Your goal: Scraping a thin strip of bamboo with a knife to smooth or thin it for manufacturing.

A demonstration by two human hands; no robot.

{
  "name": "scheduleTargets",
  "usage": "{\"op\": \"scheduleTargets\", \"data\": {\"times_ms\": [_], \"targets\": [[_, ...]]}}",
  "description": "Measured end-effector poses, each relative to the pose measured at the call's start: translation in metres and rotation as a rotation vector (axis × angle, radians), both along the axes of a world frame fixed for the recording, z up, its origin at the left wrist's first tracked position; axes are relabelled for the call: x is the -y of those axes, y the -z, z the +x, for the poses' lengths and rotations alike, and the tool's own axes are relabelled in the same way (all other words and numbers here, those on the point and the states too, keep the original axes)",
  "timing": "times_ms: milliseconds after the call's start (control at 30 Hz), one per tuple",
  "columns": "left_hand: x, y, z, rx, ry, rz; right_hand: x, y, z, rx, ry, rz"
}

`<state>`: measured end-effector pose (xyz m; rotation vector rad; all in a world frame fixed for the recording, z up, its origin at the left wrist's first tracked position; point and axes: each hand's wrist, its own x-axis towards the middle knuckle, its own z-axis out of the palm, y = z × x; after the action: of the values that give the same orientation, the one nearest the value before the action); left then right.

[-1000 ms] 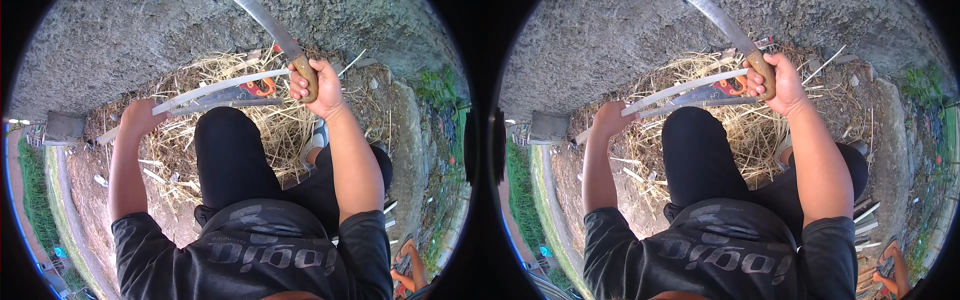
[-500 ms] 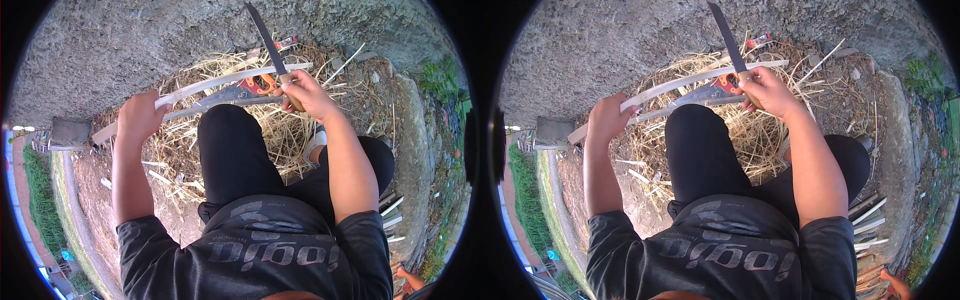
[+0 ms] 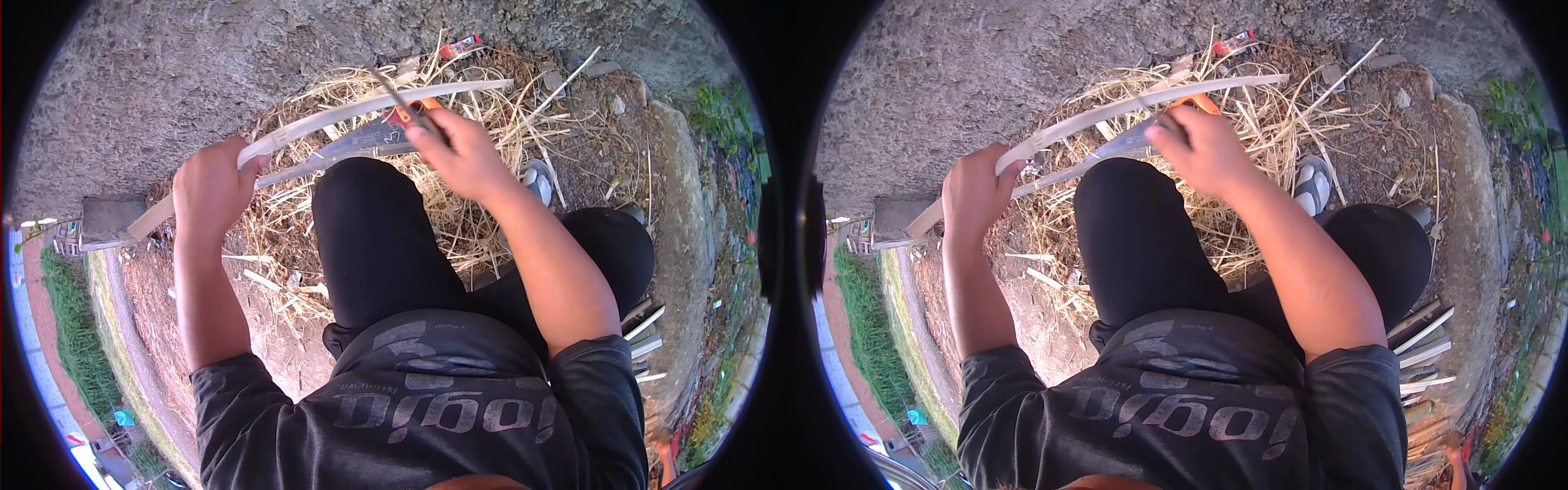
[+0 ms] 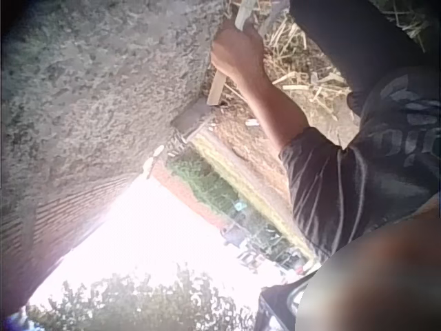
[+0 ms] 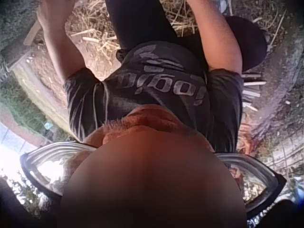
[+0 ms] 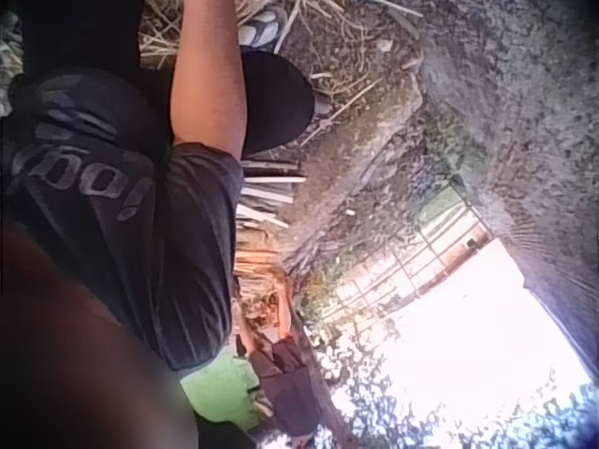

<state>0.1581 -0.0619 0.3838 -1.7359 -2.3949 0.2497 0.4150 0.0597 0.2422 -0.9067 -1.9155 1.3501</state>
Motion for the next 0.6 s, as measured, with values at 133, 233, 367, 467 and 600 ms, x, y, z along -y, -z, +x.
{"op": "scheduleTargets", "data": {"times_ms": [133, 233, 367, 467, 600], "targets": [[-0.006, 0.002, 0.011, -0.043, 0.041, 0.041, 0.012, -0.002, -0.016, 0.069, 0.027, 0.282], [-0.007, -0.002, 0.017, -0.068, 0.036, 0.034, -0.002, 0.047, -0.005, 0.369, 0.149, 0.308], [-0.006, 0.009, 0.007, -0.047, 0.049, -0.001, -0.040, 0.122, 0.042, 0.677, 0.553, -0.091], [-0.008, 0.018, 0.008, -0.050, 0.092, 0.033, -0.054, 0.111, 0.052, 0.691, 0.622, -0.052], [-0.003, 0.012, -0.007, -0.032, 0.023, 0.005, -0.016, 0.052, -0.002, 0.451, 0.317, 0.161]]}}
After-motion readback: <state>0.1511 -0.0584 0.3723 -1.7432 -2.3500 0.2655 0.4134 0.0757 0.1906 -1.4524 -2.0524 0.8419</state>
